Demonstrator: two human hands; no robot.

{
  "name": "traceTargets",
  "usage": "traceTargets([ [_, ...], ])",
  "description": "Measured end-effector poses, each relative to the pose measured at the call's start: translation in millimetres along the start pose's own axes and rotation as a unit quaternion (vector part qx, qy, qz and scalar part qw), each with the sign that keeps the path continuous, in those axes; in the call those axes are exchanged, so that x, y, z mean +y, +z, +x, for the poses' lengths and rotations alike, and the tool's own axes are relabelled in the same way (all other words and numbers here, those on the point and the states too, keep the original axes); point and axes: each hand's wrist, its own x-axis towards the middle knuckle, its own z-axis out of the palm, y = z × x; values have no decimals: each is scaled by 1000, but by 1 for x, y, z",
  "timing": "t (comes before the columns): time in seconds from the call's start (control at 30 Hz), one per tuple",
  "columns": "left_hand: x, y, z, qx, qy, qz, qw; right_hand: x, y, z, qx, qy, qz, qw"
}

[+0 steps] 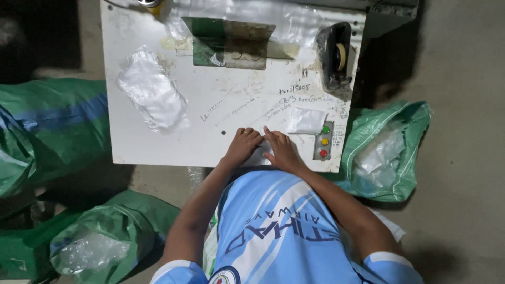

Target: The person is operating a bag-making machine, collecting the outputted plastic bags, folding them, and placing them into large green collection sacks.

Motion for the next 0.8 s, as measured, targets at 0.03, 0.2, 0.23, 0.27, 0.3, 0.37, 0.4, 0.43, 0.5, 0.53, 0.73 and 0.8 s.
traceTargets([
  [0.03, -3, 9, -5, -4, 4, -1, 1000, 0, -1, 0, 1, 5, 2, 1000],
  [0.2, -10, 27, -19, -101, -112, -65, 986, 12, -2, 14, -105, 48, -73, 991],
  [0.23, -4, 27, -17, -101, -116, -64, 986, 12, -1, 14, -106, 44, -73, 991],
  [0.27, 2, 28, -15, -90, -138, -44, 985, 13, 1, 14, -97, 32, -89, 991],
  [0.3, 8, 28, -11, -80, -158, -24, 984, 15, 1, 14, -87, 22, -106, 990],
  [0.37, 10, 53, -11, -67, -180, -38, 981, 20, -2, 11, -81, 36, -78, 993],
  [0.4, 11, 67, -10, -56, -200, -53, 977, 23, -2, 8, -75, 54, -50, 994],
  [0.43, 14, 58, -9, -58, -201, -55, 976, 26, -3, 5, -78, 55, -49, 994],
  [0.5, 18, 42, -5, -49, -199, -85, 975, 32, -4, 0, -60, 51, -6, 997],
  [0.53, 21, 51, -6, -52, -199, -86, 975, 28, -7, -4, -61, 53, -5, 997],
  [0.73, 26, 59, 7, -47, -260, -68, 962, 5, -32, -1, -70, 110, 16, 991],
  [0.8, 26, 62, 11, -64, -259, -53, 962, 3, -34, 4, -68, 116, 26, 991],
])
